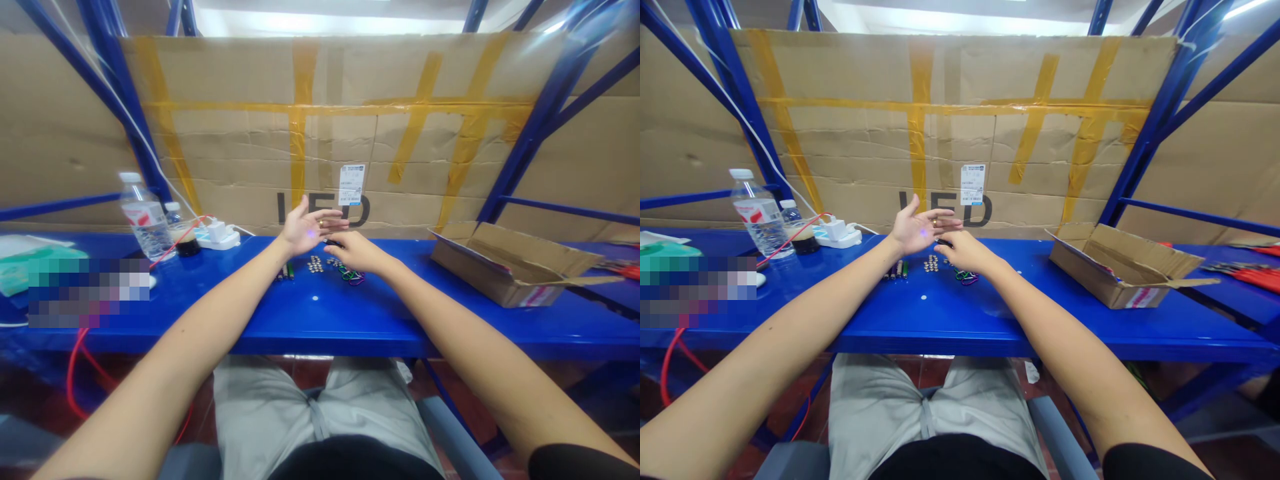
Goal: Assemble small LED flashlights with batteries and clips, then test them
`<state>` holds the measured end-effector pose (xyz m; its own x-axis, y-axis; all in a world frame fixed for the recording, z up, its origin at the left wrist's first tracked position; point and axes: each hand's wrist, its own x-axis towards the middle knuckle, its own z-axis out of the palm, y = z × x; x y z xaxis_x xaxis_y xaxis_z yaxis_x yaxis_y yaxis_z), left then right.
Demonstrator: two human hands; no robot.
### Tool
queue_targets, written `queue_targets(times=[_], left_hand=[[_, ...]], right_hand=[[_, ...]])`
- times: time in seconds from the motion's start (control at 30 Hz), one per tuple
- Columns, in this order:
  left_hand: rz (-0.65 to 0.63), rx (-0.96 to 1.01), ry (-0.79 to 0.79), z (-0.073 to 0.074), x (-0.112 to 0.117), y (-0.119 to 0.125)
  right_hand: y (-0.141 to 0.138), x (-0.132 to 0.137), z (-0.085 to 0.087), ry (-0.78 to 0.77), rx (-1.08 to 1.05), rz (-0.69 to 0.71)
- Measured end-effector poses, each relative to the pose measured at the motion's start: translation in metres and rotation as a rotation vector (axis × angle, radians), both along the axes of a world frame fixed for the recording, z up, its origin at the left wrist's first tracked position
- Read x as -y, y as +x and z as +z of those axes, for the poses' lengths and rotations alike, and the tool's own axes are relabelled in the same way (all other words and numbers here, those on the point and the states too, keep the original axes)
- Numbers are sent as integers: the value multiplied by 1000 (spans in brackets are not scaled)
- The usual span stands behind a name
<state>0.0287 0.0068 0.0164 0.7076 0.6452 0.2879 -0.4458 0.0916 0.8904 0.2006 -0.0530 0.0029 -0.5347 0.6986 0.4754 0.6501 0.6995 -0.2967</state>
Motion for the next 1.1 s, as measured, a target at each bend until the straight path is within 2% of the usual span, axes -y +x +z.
queue_targets(times=[0.27, 1.1], left_hand=[[34, -5, -9, 0, 0, 0], [24, -23, 16, -1, 0, 0]], right_hand=[[2, -1, -1, 6, 0, 2], [2, -3, -2, 10, 6, 7]])
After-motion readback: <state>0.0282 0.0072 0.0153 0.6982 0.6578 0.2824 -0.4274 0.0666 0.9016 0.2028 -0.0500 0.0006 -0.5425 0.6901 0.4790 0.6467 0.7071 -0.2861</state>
